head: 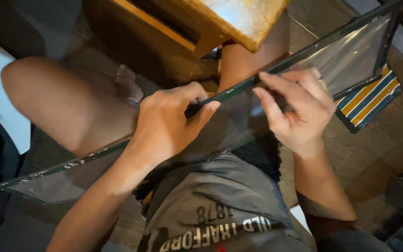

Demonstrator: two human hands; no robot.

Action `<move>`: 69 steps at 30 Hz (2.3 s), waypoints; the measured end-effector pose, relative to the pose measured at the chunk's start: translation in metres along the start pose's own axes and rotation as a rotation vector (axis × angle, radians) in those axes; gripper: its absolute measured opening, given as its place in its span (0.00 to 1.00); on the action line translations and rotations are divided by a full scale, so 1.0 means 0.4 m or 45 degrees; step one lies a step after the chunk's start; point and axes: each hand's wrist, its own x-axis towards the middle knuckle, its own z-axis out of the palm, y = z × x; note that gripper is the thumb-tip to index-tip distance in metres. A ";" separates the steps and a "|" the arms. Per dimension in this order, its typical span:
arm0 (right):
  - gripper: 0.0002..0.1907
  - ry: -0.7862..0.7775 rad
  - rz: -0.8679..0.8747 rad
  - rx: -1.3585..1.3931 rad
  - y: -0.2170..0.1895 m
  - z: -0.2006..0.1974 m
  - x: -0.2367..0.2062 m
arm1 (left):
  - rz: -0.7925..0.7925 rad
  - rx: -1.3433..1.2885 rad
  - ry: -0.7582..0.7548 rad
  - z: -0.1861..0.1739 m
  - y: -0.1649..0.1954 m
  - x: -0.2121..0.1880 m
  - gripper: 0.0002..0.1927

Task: The person presses a clear plastic sheet into the frame of a window screen, smoothing it along the edges and corners to secure it in place. The person works by hand, adjusting the sheet and frame repeatedly to ensure a tight fit.

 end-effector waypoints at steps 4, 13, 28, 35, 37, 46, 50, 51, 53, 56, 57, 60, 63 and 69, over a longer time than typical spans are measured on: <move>0.16 0.049 -0.047 -0.058 0.010 0.021 -0.012 | -0.009 -0.009 -0.024 0.008 0.004 0.005 0.11; 0.09 -0.187 -0.204 -0.217 0.108 0.075 -0.010 | 0.109 -0.008 -0.079 0.046 -0.074 0.033 0.08; 0.10 -0.377 -0.207 -0.028 0.123 0.085 0.026 | -0.003 -0.092 -0.777 -0.003 -0.153 0.209 0.18; 0.09 -0.305 -0.188 -0.110 0.096 0.104 0.014 | 0.004 -0.183 -0.607 0.027 -0.123 0.229 0.20; 0.11 -0.291 -0.199 -0.201 0.091 0.105 0.007 | -0.040 -0.303 -0.594 0.029 -0.115 0.237 0.18; 0.10 0.003 0.078 0.011 0.091 0.107 -0.037 | -0.033 -0.547 -0.585 0.101 -0.091 0.281 0.13; 0.09 0.020 0.125 -0.045 0.068 0.091 -0.022 | 0.008 -0.536 -0.564 0.123 -0.102 0.282 0.12; 0.10 0.024 0.145 -0.061 0.060 0.083 -0.018 | -0.010 -0.535 -0.579 0.126 -0.105 0.279 0.12; 0.10 0.043 0.153 -0.076 0.046 0.072 -0.008 | -0.015 -0.606 -0.557 0.133 -0.105 0.284 0.12; 0.11 0.080 0.127 -0.070 0.031 0.060 -0.004 | 0.032 -0.730 -0.550 0.141 -0.103 0.285 0.12; 0.11 0.086 0.123 -0.075 0.027 0.056 -0.006 | 0.059 -0.773 -0.551 0.143 -0.101 0.286 0.12; 0.12 0.119 0.057 -0.093 0.023 0.050 -0.016 | -0.035 -0.772 -0.567 0.154 -0.091 0.280 0.11; 0.13 0.122 0.009 -0.123 0.020 0.045 -0.029 | -0.536 -0.902 -0.747 0.160 -0.085 0.272 0.11; 0.13 0.104 -0.050 -0.144 0.027 0.035 -0.035 | -0.371 -0.884 -0.737 0.168 -0.082 0.278 0.09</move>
